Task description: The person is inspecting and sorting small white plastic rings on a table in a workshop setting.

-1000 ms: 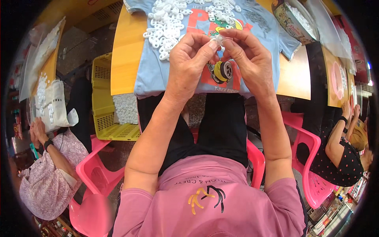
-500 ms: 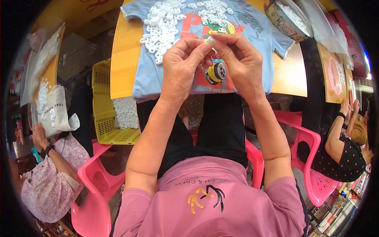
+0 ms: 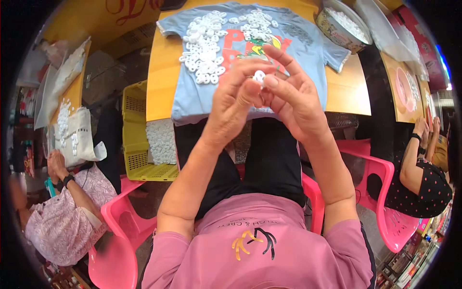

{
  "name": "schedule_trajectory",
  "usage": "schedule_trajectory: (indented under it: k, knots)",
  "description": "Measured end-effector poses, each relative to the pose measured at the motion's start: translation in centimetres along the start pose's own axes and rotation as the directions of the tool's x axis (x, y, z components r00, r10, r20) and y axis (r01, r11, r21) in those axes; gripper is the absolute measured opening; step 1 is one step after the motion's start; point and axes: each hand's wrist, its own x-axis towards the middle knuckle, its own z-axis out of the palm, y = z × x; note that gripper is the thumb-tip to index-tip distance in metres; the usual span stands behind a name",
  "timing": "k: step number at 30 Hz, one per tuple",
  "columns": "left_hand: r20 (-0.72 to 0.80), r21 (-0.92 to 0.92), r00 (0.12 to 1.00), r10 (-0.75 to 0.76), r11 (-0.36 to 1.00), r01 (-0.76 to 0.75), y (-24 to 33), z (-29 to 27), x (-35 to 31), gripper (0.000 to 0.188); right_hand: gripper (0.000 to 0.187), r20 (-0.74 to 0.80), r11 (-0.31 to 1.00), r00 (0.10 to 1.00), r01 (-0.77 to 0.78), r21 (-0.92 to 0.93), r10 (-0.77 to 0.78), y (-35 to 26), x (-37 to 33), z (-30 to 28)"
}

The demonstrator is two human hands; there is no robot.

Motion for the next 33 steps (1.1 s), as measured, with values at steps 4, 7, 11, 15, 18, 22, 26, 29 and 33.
schedule_trajectory:
  k: [4, 7, 11, 15, 18, 22, 26, 29, 33]
  knots:
    - [0.13, -0.134, 0.991, -0.014, 0.991, 0.032, 0.5, 0.7, -0.6, 0.042, 0.07, -0.054, 0.999, 0.997, -0.05, 0.019, 0.051, 0.3, -1.3, 0.9]
    - [0.179, -0.181, 0.983, 0.028, 0.983, 0.005, 0.7, 1.0, -0.5, 0.04, 0.071, -0.077, 0.998, 0.997, 0.01, 0.061, -0.005, 0.1, -1.7, 1.5]
    - [0.147, -0.255, 0.989, -0.014, 0.965, 0.052, 0.4, 1.4, -0.6, 0.035, 0.079, -0.059, 0.999, 0.998, 0.006, 0.054, -0.003, 0.0, -2.0, 1.6]
    - [0.161, -0.3, 0.985, 0.061, 0.954, -0.01, -0.1, 1.2, -0.1, 0.028, 0.082, -0.058, 0.998, 0.998, 0.024, 0.051, -0.021, -0.1, -1.9, 1.8]
    - [0.234, -0.298, 0.97, 0.068, 0.954, 0.005, -0.1, 0.4, 0.2, 0.025, 0.082, -0.036, 0.999, 0.998, 0.047, 0.026, -0.046, -0.3, -1.9, 1.6]
    - [0.285, -0.272, 0.951, -0.123, 0.94, 0.204, 1.3, 0.1, -0.3, 0.035, 0.078, -0.042, 0.999, 0.998, -0.033, 0.039, 0.035, -0.5, -1.5, 0.8]
    - [0.264, -0.455, 0.954, -0.14, 0.855, 0.251, 1.7, -0.7, -0.5, 0.056, 0.073, 0.015, 0.995, 0.996, -0.09, 0.048, 0.09, -0.1, -0.7, 0.1]
    - [0.201, -0.359, 0.957, -0.211, 0.892, 0.273, 1.4, -1.2, -0.5, 0.073, 0.071, -0.005, 0.996, 0.999, -0.049, 0.071, 0.05, 0.2, -0.2, 0.7]
    - [0.167, -0.358, 0.964, -0.208, 0.898, 0.256, 1.3, -1.0, -0.5, 0.063, 0.071, -0.044, 0.999, 0.998, -0.053, -0.009, 0.053, 0.5, 0.1, 0.8]
